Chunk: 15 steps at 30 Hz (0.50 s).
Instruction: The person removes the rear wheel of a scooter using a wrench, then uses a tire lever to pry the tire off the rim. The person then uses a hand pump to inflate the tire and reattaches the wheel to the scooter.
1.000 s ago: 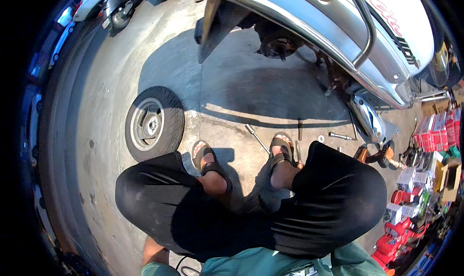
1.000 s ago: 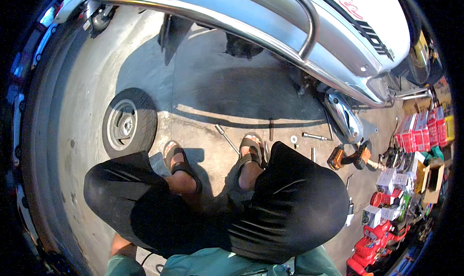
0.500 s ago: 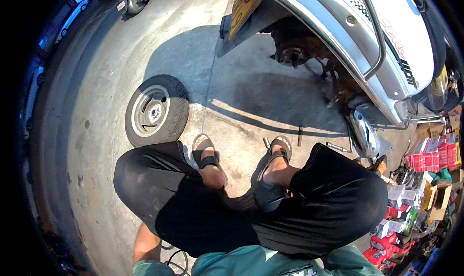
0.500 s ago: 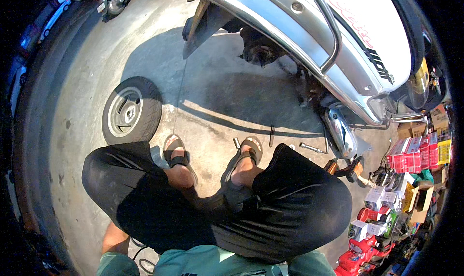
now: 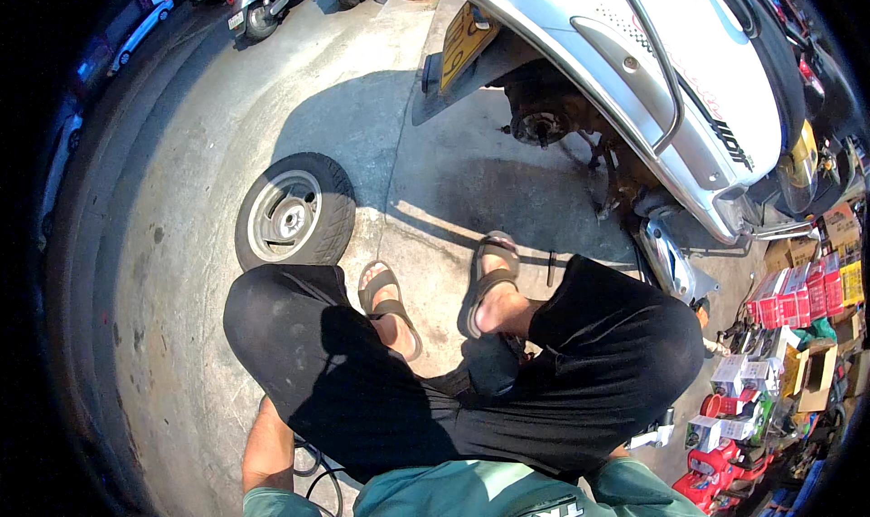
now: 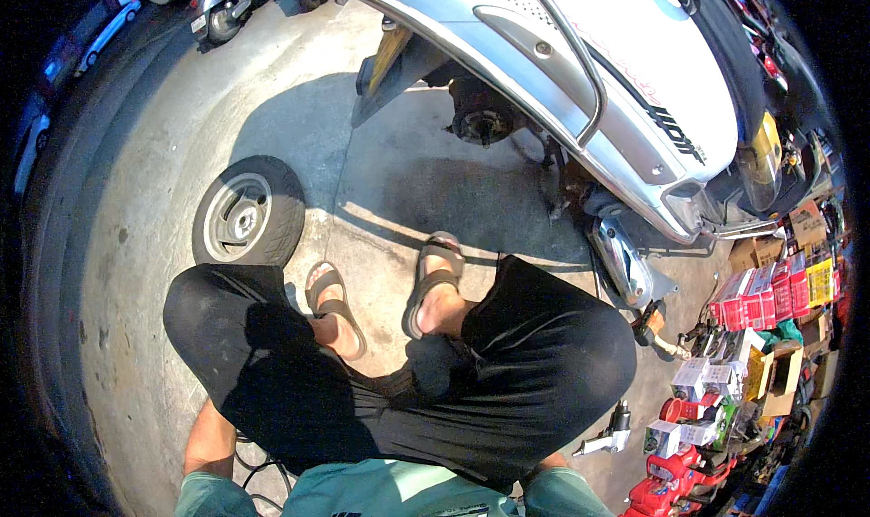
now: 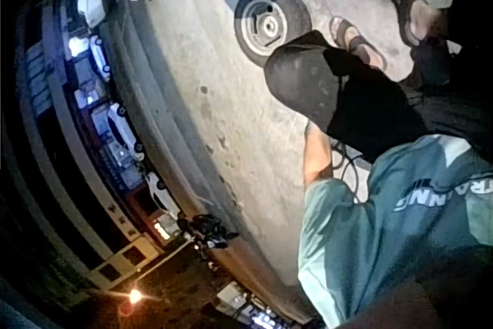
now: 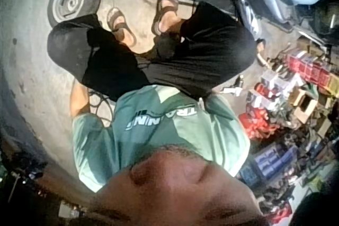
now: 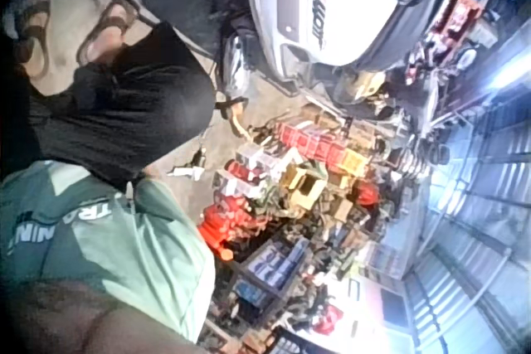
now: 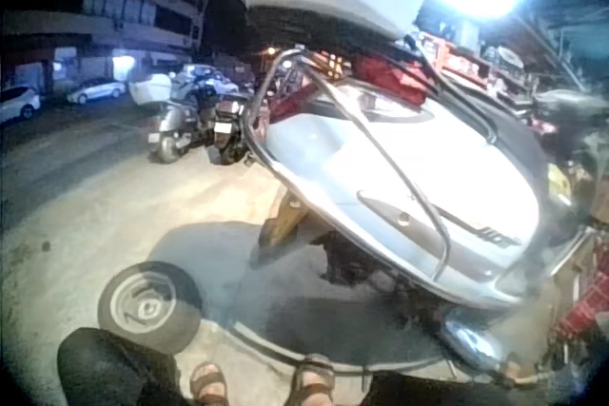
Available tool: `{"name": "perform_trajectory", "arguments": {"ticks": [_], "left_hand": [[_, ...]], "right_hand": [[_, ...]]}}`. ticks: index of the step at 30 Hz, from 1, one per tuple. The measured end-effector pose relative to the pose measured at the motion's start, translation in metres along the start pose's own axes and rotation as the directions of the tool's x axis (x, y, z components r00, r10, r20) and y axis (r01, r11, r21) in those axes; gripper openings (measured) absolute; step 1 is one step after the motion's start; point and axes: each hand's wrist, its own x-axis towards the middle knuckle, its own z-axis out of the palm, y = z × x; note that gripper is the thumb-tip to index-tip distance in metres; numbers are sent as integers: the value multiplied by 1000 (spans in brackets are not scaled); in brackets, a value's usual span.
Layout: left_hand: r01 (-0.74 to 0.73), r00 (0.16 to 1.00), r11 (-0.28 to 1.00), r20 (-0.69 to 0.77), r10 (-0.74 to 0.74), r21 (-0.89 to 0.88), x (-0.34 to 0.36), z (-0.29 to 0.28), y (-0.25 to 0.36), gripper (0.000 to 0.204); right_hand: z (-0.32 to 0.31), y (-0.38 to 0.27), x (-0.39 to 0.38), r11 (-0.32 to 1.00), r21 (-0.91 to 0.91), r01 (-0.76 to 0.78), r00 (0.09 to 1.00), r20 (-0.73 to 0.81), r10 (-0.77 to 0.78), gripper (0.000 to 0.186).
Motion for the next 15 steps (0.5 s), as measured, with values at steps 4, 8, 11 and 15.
{"name": "perform_trajectory", "arguments": {"ticks": [4, 8, 11, 15], "left_hand": [[-90, 996, 996, -8, 90, 5, 15, -11, 23, 21], [-170, 985, 985, -9, 170, 9, 28, -23, 42, 21], [-236, 972, 972, 7, 236, 11, 40, -28, 55, 22], [-330, 944, 942, 50, 328, 59, 61, -34, 85, 22]], "right_hand": [[-3, -39, 7, 977, -169, 132, 991, 41, -127, 36], [-9, -80, 14, 915, -317, 251, 968, 98, -231, 36], [-16, -112, 19, 851, -409, 330, 944, 140, -299, 36], [-15, -165, 35, 749, -476, 460, 888, 240, -393, 36]]}}
